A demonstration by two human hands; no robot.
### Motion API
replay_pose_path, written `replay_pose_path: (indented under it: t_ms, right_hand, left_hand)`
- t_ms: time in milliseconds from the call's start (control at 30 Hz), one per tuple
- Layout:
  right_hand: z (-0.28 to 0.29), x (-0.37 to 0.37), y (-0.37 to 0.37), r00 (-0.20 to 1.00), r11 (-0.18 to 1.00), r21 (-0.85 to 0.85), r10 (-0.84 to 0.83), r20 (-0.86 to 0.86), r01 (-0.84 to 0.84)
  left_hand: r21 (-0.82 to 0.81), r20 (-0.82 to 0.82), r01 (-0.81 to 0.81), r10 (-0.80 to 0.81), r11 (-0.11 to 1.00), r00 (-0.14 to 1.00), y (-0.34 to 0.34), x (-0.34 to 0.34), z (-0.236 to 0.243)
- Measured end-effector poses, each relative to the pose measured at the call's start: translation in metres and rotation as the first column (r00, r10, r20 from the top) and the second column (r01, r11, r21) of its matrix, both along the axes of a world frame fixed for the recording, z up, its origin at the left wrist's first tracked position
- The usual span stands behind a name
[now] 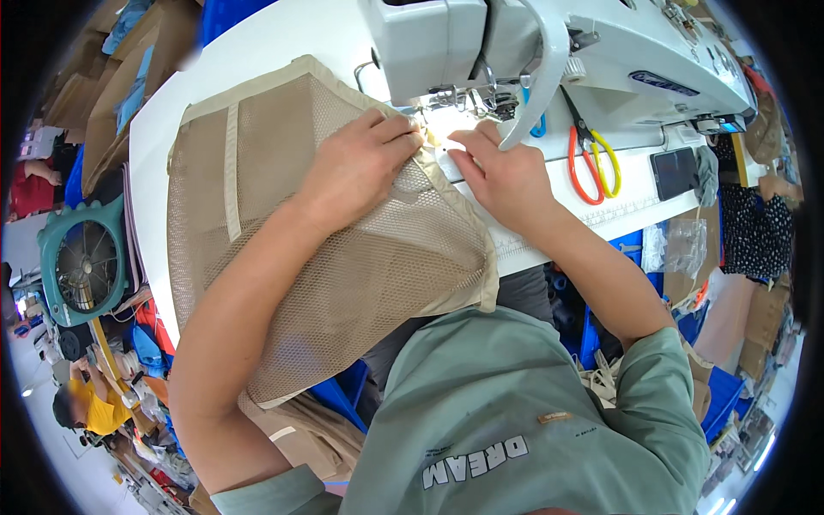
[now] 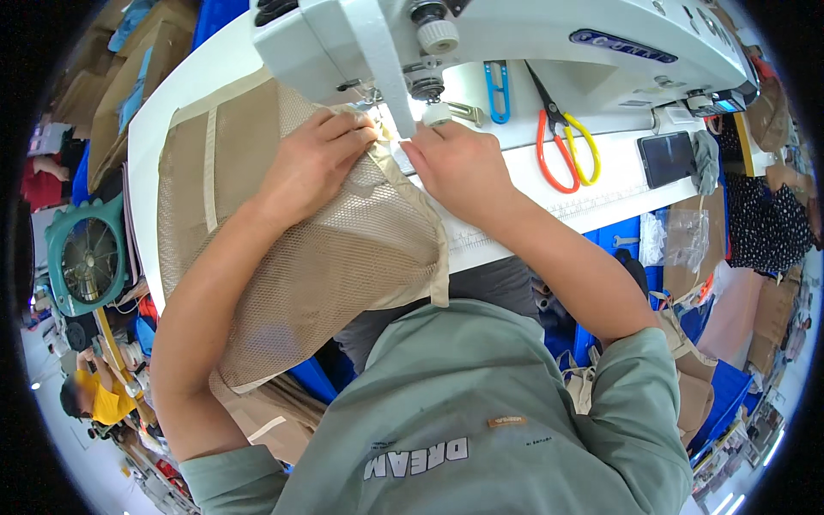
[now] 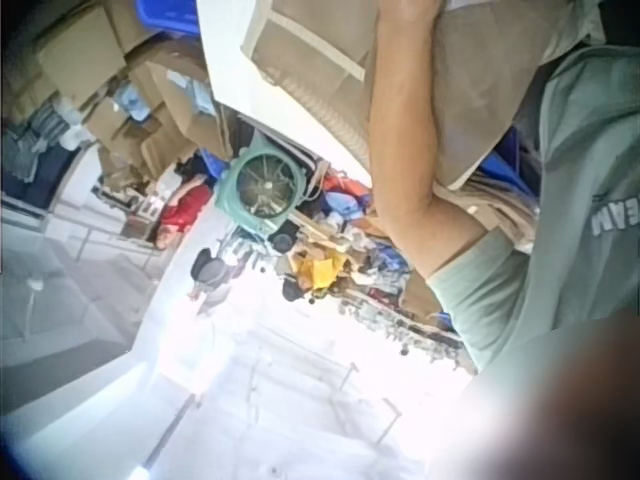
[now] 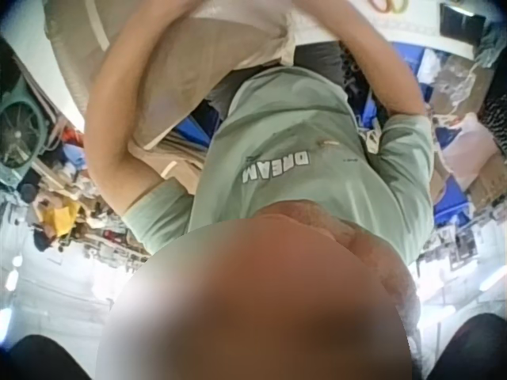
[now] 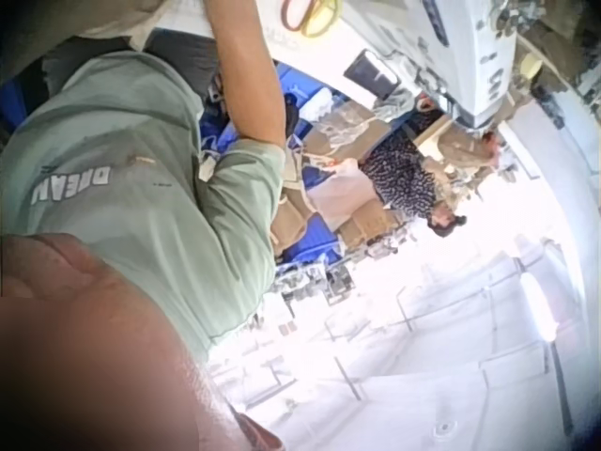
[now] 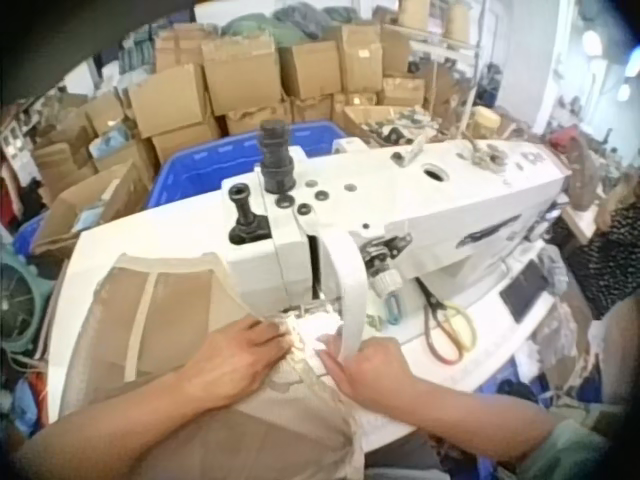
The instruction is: The person is sewing a mesh bag using an industrial sewing machine.
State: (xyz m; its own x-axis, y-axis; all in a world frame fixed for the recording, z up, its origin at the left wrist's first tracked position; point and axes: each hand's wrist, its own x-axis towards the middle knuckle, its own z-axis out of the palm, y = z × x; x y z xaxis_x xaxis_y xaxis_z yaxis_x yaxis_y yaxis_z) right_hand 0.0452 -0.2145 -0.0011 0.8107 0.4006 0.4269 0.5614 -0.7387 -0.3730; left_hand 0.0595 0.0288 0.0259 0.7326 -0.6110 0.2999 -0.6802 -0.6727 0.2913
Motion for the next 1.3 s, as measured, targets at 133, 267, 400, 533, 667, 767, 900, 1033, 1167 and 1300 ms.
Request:
replay_pose_path:
  t_ms: [133, 267, 400, 533, 667, 767, 900, 1033, 1167, 1300]
  right_hand:
    - [-0.004, 0.003, 0.0, 1.0, 1.0, 0.003, -0.019, 0.02, 0.019]
    - [-0.006, 0.006, 0.0, 0.998, 0.999, -0.031, 0.038, 0.059, -0.036]
    - [-0.006, 0.007, -0.001, 0.992, 0.996, -0.052, 0.075, 0.101, -0.07]
    - [-0.011, 0.011, 0.002, 0.987, 0.994, -0.077, 0.087, 0.134, -0.078]
    - [-0.016, 0.013, 0.004, 0.986, 0.989, -0.122, 0.097, 0.137, -0.08]
    - [-0.017, 0.013, 0.005, 0.986, 0.991, -0.092, 0.106, 0.131, -0.094]
    - [-0.017, 0.014, 0.004, 0.988, 0.991, -0.076, 0.116, 0.104, -0.109]
    - [-0.018, 0.014, 0.002, 0.984, 0.982, -0.12, 0.154, 0.091, -0.142]
    - [-0.018, 0.013, 0.003, 0.989, 0.988, -0.115, 0.115, 0.088, -0.104]
    - [-0.015, 0.012, 0.004, 0.992, 0.992, -0.072, 0.105, 0.064, -0.1]
  left_hand:
    - [0.008, -0.007, 0.0, 0.0, 1.0, 1.0, -0.003, 0.001, 0.002]
    - [0.036, -0.02, -0.024, 0.024, 0.999, 0.999, -0.006, 0.001, 0.006]
    - [0.041, -0.036, -0.063, 0.065, 0.997, 0.997, -0.011, 0.006, 0.008]
    - [0.015, -0.007, -0.055, 0.055, 0.998, 0.998, -0.013, 0.011, 0.007]
    - [-0.031, -0.004, -0.044, 0.043, 0.999, 0.999, -0.013, 0.011, 0.004]
    - [-0.051, -0.019, -0.04, 0.039, 0.998, 0.999, -0.013, 0.01, 0.0]
    - [-0.058, 0.025, -0.004, 0.005, 0.998, 1.0, -0.012, 0.01, -0.002]
    - [0.032, 0.067, -0.037, 0.035, 0.999, 0.997, -0.008, 0.007, 0.0]
    - [0.058, 0.128, -0.043, 0.035, 0.997, 0.991, -0.01, 0.005, -0.001]
    - [-0.02, 0.194, -0.013, 0.017, 1.0, 0.981, -0.012, 0.008, -0.003]
